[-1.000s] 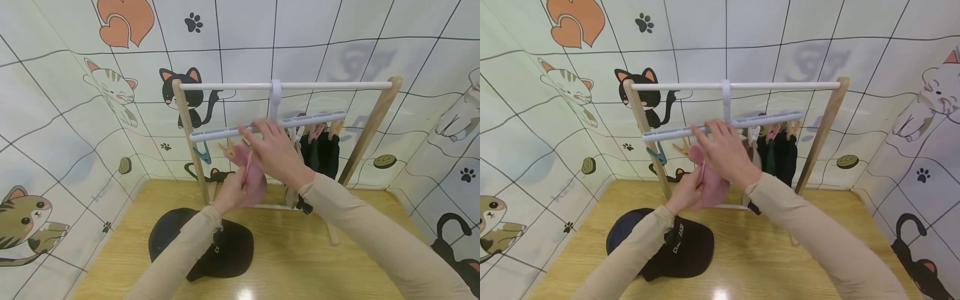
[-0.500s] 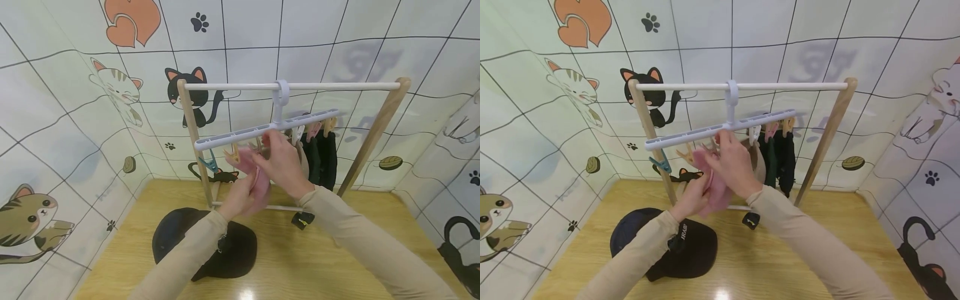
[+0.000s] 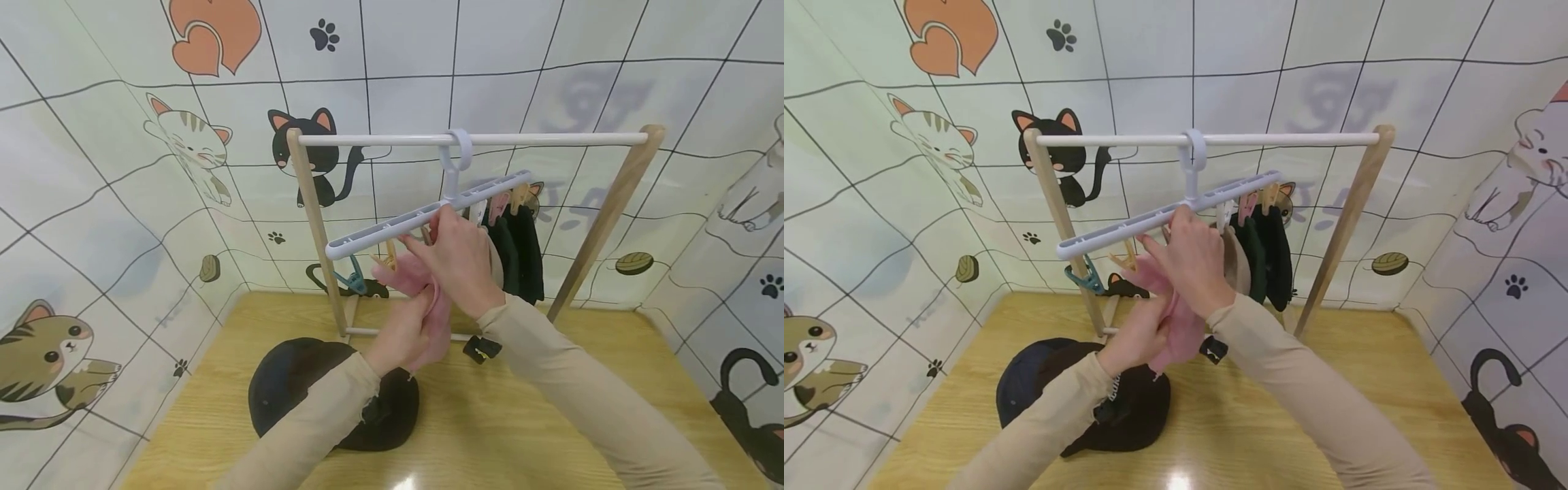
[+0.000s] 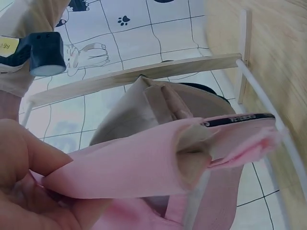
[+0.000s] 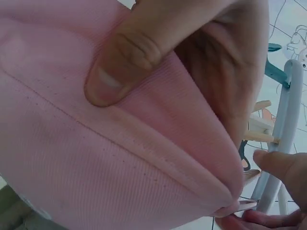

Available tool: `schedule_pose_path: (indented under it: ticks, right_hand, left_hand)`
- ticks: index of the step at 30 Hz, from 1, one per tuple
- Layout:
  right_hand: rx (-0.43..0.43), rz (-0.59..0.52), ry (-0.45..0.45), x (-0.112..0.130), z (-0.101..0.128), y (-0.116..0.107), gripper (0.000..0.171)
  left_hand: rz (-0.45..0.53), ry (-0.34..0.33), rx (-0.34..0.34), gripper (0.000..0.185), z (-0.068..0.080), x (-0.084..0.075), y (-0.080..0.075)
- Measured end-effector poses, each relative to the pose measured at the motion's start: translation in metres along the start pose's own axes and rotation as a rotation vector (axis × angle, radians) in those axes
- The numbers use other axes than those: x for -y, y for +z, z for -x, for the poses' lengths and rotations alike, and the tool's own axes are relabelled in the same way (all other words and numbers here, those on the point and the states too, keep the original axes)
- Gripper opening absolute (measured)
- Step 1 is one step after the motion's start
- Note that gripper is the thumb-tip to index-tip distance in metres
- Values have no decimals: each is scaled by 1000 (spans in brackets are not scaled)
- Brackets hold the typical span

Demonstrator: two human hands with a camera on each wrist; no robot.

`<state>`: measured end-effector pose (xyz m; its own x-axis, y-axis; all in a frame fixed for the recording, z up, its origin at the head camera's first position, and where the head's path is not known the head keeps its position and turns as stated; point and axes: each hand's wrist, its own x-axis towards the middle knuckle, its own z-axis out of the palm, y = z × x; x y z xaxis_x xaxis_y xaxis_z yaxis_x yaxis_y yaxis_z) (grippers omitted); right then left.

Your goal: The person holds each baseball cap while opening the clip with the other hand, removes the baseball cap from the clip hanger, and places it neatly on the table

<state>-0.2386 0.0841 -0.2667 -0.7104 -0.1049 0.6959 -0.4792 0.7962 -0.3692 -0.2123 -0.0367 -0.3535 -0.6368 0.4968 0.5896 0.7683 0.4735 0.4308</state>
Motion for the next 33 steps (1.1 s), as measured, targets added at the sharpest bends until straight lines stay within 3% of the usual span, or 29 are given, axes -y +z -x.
schedule_pose_path:
  ticks: [7, 11, 14, 21, 26, 29, 33]
  right_hand:
    - [115, -53, -5, -3, 1, 0, 30]
    - [164, -102, 18, -6, -3, 0, 35]
    - [214, -202, 72, -7, -7, -1, 44]
    - [349, -380, 211, -9, -18, -8, 38]
    - [463, -458, 331, -12, -27, -10, 30]
    - [502, -513, 389, -13, -31, -10, 24]
    - [519, -570, 433, -13, -35, -8, 21]
  left_hand:
    - [20, -4, 76, 36, 1, -4, -11]
    - [-3, -12, 125, 38, 2, -1, -18]
    - [-14, -12, 127, 36, 3, 2, -26]
    - [87, -8, 145, 34, 7, 9, -40]
    - [97, 3, 170, 40, 10, 9, -49]
    - [123, -26, 206, 48, 12, 8, -55]
    - [234, -132, 284, 56, 12, 6, -63]
